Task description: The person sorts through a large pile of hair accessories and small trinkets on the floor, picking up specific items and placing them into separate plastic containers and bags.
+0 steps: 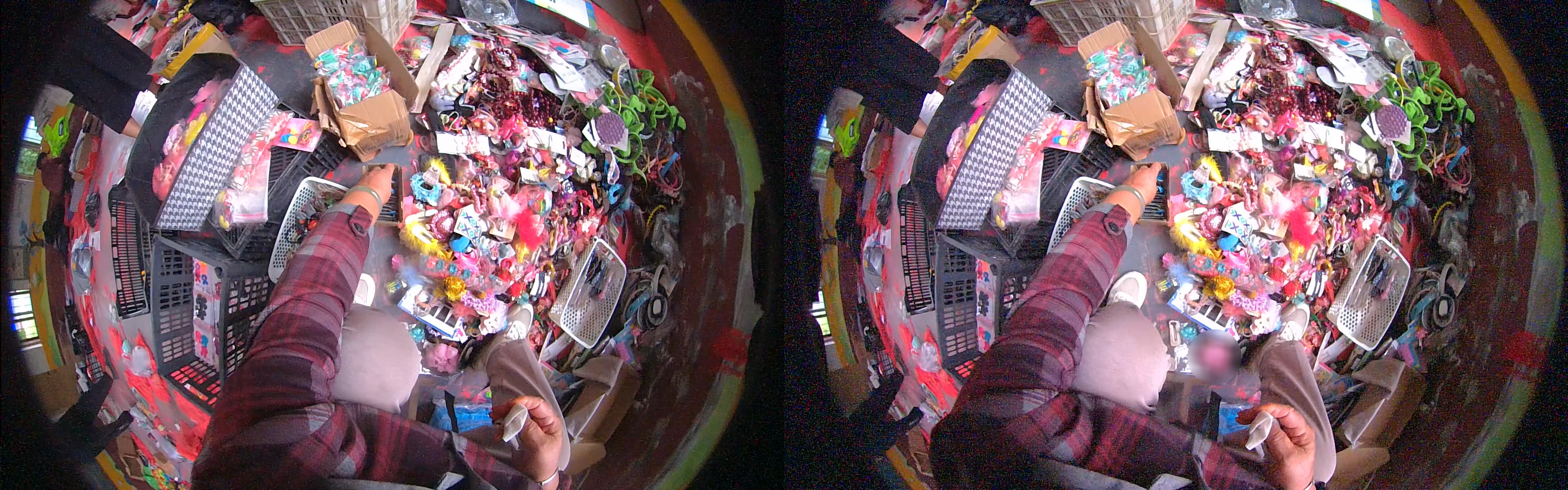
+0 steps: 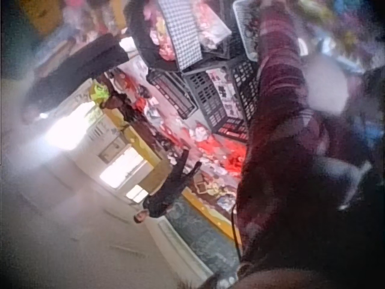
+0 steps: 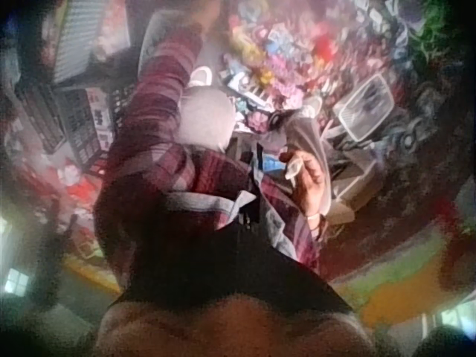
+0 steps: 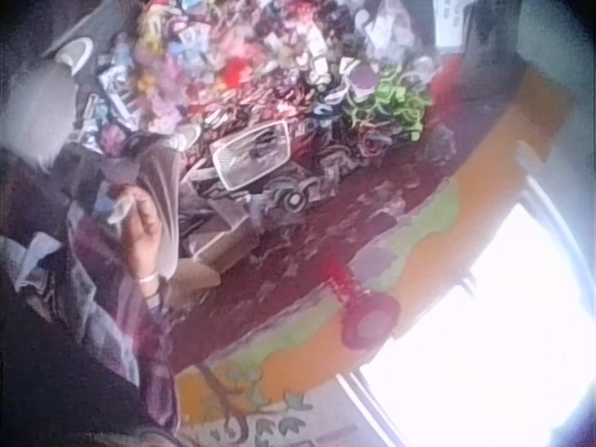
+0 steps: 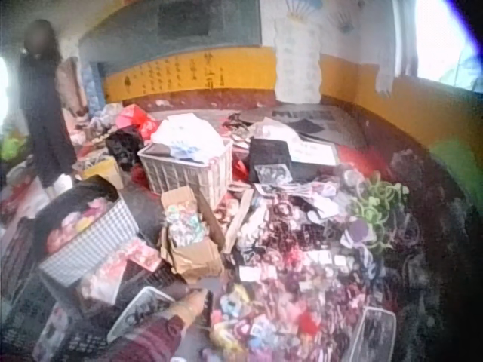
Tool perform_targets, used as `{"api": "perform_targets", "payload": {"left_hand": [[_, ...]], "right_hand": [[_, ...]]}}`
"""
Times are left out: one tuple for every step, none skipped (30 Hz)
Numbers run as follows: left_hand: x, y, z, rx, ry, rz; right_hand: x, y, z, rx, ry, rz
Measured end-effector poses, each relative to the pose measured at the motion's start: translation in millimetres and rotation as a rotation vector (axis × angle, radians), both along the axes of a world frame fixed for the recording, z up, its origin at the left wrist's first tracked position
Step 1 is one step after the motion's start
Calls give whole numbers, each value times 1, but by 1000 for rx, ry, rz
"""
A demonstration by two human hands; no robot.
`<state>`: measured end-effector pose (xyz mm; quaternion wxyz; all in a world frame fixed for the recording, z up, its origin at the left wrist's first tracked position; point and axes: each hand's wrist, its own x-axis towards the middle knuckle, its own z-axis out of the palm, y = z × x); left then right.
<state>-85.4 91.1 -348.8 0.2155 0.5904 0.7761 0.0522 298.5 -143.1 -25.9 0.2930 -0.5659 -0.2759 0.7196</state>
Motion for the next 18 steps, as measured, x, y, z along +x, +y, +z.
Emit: {"api": "perform_targets", "payload": {"left_hand": [[-3, 0, 6, 35, -5, -48], [-3, 0, 21, -42, 89, -147], [-6, -1, 16, -34, 128, -182], [-8, -1, 18, -24, 169, -215], [-9, -2, 21, -14, 210, -247], [-8, -3, 23, -68, 153, -179], [-7, -4, 24, -43, 93, -109], [-6, -5, 24, -19, 32, -40], [-6, -5, 24, 6, -29, 29], [-7, -5, 23, -31, -5, -30], [-8, -4, 21, -68, 18, -90], [-10, -4, 19, -105, 42, -150], [-12, -3, 14, -89, 87, -204], [-14, -3, 8, -72, 131, -259], [-16, -3, 2, -56, 176, -313], [-14, -3, 4, -96, 177, -303], [-11, -3, 5, -135, 177, -293], [-9, -3, 7, -175, 178, -283]], "right_hand": [[0, 0, 0, 4, -5, 11], [-1, 1, 0, 8, -10, 22], [-1, 1, 0, 12, -14, 34], [-2, 1, -1, 11, -17, 24], [-3, 0, -1, 10, -20, 14], [-4, 0, -1, 9, -22, 4], [-4, 0, -1, 2, -32, 10], [-4, 0, -1, -5, -41, 16], [-4, 0, -1, -12, -50, 22], [-4, 1, 0, -24, -26, 19], [-4, 3, 0, -36, -2, 16], [-4, 4, 0, -48, 21, 13], [-4, 3, 0, -50, 11, 15], [-4, 3, -1, -52, 1, 16], [-4, 3, -2, -54, -9, 18], [-5, 3, -2, -55, -13, 12], [-7, 3, -1, -56, -17, 7], [-8, 4, -1, -57, -22, 1]]}}
